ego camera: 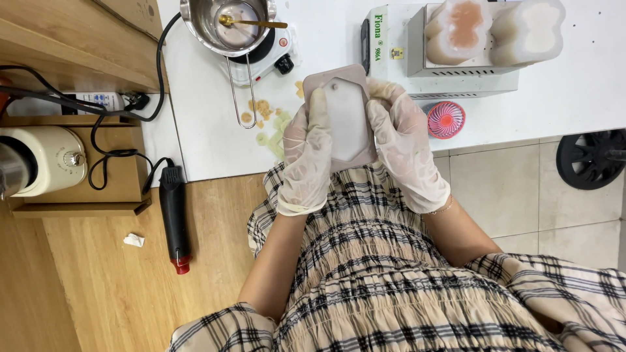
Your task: The recorder is preparing and pouring wax into molds to make candles, using a small fan and heat gun.
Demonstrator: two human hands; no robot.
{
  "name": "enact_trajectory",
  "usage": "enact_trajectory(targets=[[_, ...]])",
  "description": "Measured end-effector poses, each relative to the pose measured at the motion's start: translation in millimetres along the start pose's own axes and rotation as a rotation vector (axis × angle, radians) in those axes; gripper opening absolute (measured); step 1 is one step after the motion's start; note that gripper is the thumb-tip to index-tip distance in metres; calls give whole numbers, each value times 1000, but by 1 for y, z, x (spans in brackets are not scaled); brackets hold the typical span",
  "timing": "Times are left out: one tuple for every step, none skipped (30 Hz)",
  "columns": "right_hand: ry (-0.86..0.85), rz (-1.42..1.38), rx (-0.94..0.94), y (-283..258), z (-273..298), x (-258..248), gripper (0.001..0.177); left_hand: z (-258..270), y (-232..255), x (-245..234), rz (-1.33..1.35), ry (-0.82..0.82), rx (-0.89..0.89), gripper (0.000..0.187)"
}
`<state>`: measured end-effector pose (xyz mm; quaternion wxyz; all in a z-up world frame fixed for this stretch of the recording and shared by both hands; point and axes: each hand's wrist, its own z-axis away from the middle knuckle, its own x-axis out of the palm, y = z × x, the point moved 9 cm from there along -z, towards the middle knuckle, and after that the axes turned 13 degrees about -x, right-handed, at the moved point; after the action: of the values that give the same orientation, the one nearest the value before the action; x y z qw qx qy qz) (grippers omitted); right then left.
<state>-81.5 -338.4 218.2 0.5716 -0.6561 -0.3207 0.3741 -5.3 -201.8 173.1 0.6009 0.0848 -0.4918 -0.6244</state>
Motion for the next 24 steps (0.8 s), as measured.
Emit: enact_trajectory(targets=[[-11, -46, -113, -2, -1, -2, 37, -1, -2, 5, 121, -90, -27, 37], [-9, -47, -112, -8, -5, -3, 37, 0, -2, 5, 120, -90, -30, 37], [-19, -142, -106, -14, -8, -2, 48, 1, -3, 4, 57, -57, -58, 37], [-28, -239, -102, -20, -12, 0, 65, 1, -5, 3, -7, -24, -85, 37], [-27, -240, -102, -27, -14, -1, 65, 1, -7, 1, -9, -24, -86, 37], [-61, -288, -113, -36, -17, 2, 68, 1, -10, 1, -17, -42, -106, 38], [-96, -335, -123, -46, -19, 5, 72, 0, -13, 0, -26, -59, -125, 38], [-95, -337, -122, -45, -19, 1, 72, 3, -10, -2, -27, -58, -126, 38], [-103, -275, -134, -44, -18, -3, 66, 7, -5, -1, -178, -63, -104, 40], [-112, -212, -145, -44, -18, -8, 61, 10, 0, 0, -328, -68, -81, 42], [-112, -212, -144, -43, -19, -10, 61, 11, 2, -2, -328, -67, -82, 42], [-117, -64, -139, -41, -20, -13, 51, 13, 7, 1, -369, -116, -24, 44], [-122, 84, -133, -38, -22, -16, 43, 16, 12, 5, -410, -164, 34, 47], [-122, 85, -132, -39, -23, -16, 43, 15, 15, 3, -408, -165, 33, 47], [-110, -2, -83, -36, -23, -16, 36, 13, 13, -2, -481, -131, -32, 47], [-98, -90, -36, -33, -24, -15, 29, 10, 11, -7, -553, -95, -95, 49], [-100, -90, -36, -29, -24, -17, 29, 9, 10, -9, -552, -95, -95, 49], [-122, -145, -46, -27, -25, -16, 32, 9, 9, -11, -543, -111, -114, 49], [-144, -200, -57, -24, -26, -14, 35, 8, 7, -12, -534, -128, -133, 49], [-146, -200, -57, -25, -27, -14, 35, 8, 5, -14, -533, -127, -132, 49], [-179, -348, -55, -28, -29, -9, 45, 7, 3, -20, -549, -65, -155, 46], [-211, -496, -53, -32, -30, -4, 55, 7, 1, -27, -565, -3, -177, 44], [-212, -495, -54, -26, -30, -5, 55, 0, -12, -39, -564, -2, -176, 44], [-233, -581, -6, -18, -29, -2, 48, -7, -28, -49, -520, -41, -202, 43]])
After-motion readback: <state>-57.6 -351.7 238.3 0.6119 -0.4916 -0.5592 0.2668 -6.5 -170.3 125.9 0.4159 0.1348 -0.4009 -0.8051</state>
